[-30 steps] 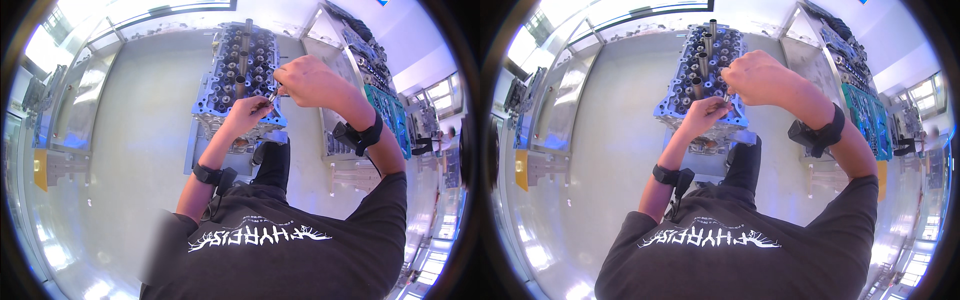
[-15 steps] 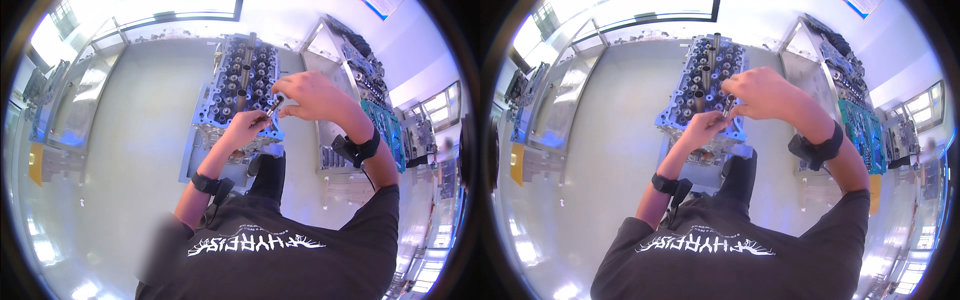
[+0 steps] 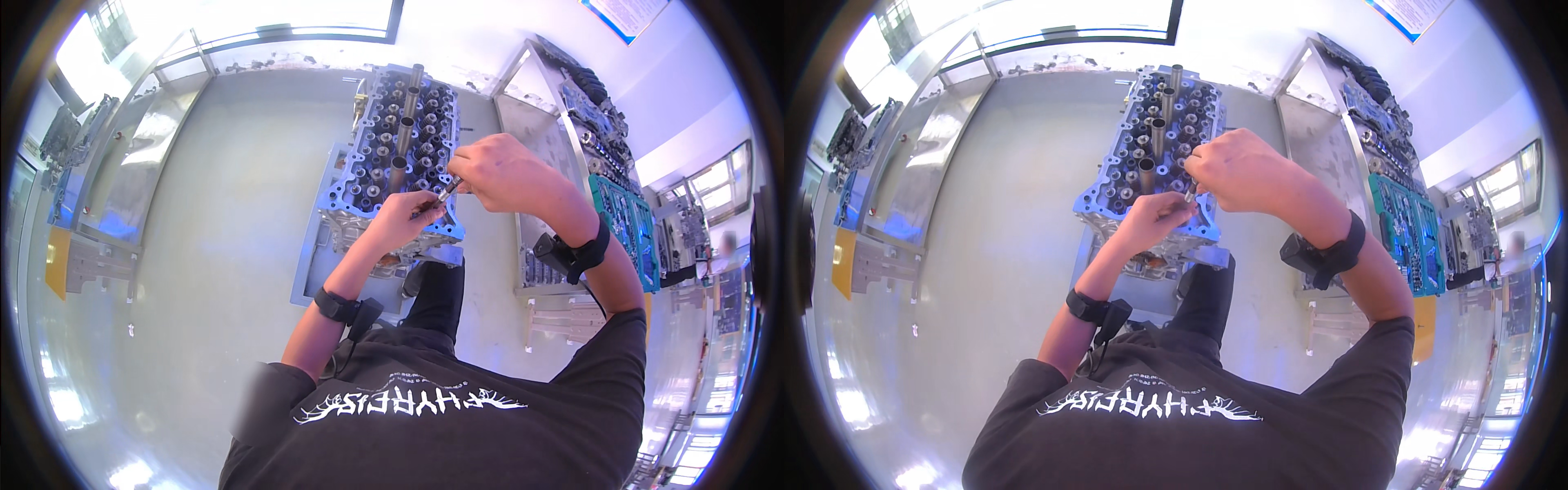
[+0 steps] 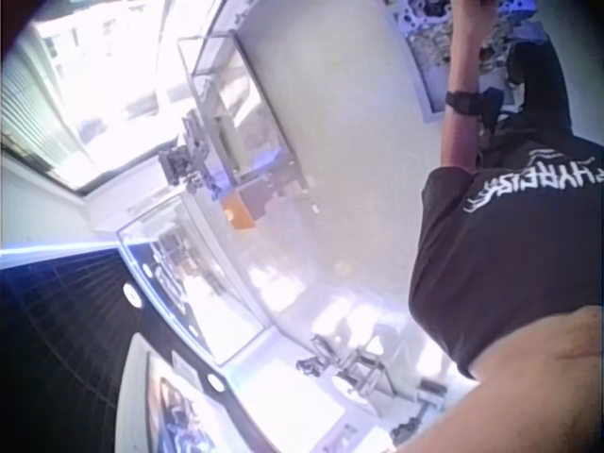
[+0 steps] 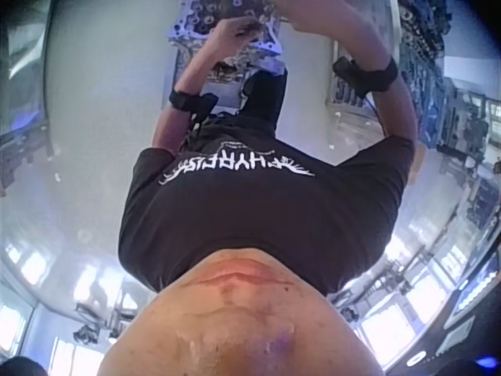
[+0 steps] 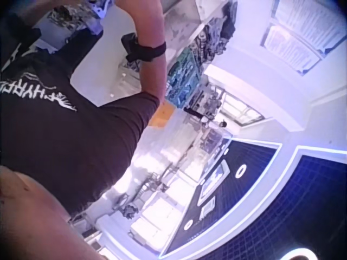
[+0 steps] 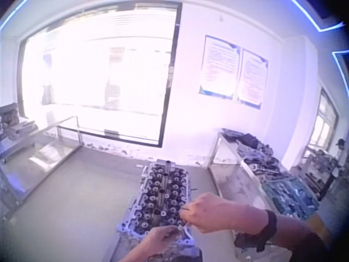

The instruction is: Assembling components of an internal combustion engine cylinder head using hand tools.

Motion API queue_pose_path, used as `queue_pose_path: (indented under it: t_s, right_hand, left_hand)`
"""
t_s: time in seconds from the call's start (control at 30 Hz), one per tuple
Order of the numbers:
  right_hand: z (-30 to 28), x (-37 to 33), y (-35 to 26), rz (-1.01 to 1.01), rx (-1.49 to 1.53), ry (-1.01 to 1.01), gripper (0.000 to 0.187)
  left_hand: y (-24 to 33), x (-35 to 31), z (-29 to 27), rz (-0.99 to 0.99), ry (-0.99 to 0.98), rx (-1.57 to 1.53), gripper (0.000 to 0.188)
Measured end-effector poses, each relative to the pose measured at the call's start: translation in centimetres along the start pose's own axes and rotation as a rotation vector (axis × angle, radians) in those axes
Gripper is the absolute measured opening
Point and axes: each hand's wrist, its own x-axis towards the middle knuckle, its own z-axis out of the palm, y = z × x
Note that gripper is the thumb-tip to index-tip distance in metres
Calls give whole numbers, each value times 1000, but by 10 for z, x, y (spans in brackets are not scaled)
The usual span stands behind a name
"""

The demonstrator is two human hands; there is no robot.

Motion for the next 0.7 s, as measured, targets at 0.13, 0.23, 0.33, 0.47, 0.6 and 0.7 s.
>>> queue_pose_path:
  t_s: [0.13,0.23,0.33,0.47,0.6,0.7]
  right_hand:
    - [0,1,-3,2,-66,-17,8]
    - [-2,1,-6,1,-80,-27,8]
    - [-2,2,-8,-5,-81,-24,8]
    - [-3,2,-9,10,-77,-25,8]
    - [-1,3,-7,5,-67,-6,9]
    - [-2,3,-7,25,-66,-24,10]
  left_hand:
    - [1,-1,-1,-5,2,8,19]
    - [0,0,-2,-45,-58,50,17]
    - [0,-1,-2,-36,-53,50,16]
    - [2,-2,-1,-6,-9,-1,18]
    - [1,0,-1,7,-9,19,17]
    - [-1,0,-1,21,-8,20,17]
